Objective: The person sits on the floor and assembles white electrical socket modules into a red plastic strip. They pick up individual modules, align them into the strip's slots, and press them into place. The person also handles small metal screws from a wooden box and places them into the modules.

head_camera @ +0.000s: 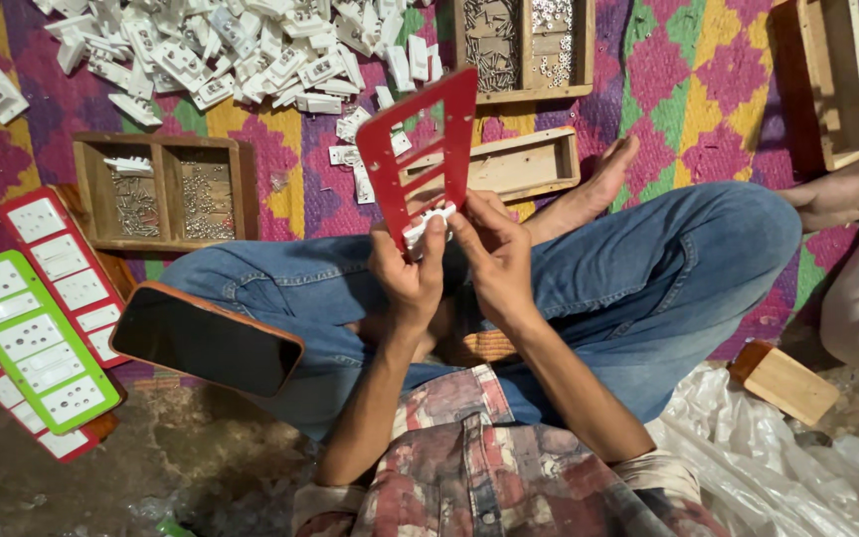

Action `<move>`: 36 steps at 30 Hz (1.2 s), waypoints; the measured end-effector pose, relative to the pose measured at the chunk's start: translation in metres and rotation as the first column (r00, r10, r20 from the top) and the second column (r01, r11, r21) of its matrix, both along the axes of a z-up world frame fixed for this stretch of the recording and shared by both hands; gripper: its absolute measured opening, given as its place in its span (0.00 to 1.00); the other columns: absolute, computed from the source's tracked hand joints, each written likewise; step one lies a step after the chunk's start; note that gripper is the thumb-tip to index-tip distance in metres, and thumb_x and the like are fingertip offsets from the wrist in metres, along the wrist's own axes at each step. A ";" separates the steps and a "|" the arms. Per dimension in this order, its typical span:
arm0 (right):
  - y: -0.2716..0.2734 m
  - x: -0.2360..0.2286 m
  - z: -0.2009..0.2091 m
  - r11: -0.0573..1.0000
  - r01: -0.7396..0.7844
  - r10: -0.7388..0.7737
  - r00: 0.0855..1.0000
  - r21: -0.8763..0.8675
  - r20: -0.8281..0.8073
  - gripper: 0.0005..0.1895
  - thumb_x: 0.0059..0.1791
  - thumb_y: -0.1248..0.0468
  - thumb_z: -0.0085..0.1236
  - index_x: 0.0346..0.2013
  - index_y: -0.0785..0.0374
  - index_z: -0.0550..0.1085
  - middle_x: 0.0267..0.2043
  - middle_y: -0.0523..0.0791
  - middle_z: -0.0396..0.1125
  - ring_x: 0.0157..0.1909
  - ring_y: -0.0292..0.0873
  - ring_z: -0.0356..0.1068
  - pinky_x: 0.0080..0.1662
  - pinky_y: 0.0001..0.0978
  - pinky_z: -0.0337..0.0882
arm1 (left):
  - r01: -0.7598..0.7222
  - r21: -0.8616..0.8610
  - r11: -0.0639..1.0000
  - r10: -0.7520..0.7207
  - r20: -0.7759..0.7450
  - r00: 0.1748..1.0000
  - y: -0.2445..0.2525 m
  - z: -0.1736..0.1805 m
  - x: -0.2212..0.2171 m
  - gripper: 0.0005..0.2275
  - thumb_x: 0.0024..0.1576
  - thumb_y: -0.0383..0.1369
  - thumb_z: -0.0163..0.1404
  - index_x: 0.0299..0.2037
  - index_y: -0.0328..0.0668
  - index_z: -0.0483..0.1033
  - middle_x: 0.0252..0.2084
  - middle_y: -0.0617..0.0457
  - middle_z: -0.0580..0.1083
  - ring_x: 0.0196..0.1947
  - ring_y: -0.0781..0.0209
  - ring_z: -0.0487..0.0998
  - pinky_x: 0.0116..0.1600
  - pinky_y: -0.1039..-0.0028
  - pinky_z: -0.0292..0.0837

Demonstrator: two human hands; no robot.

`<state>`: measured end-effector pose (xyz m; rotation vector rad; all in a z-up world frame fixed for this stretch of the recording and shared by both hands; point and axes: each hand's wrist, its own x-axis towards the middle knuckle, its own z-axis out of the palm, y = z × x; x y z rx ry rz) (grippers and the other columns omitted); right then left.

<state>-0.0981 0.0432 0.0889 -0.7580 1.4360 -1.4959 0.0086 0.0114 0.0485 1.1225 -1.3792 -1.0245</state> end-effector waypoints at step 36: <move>-0.002 0.000 -0.047 0.970 0.160 -0.172 0.984 0.184 0.049 0.13 0.58 0.63 0.55 0.51 0.70 0.78 0.39 0.43 0.71 0.37 0.34 0.66 0.39 0.26 0.67 | -0.001 -0.119 0.993 -0.001 -0.018 1.000 0.001 0.001 -0.011 0.23 0.63 0.30 0.53 0.63 0.23 0.60 0.54 0.35 0.74 0.50 0.46 0.79 0.52 0.64 0.75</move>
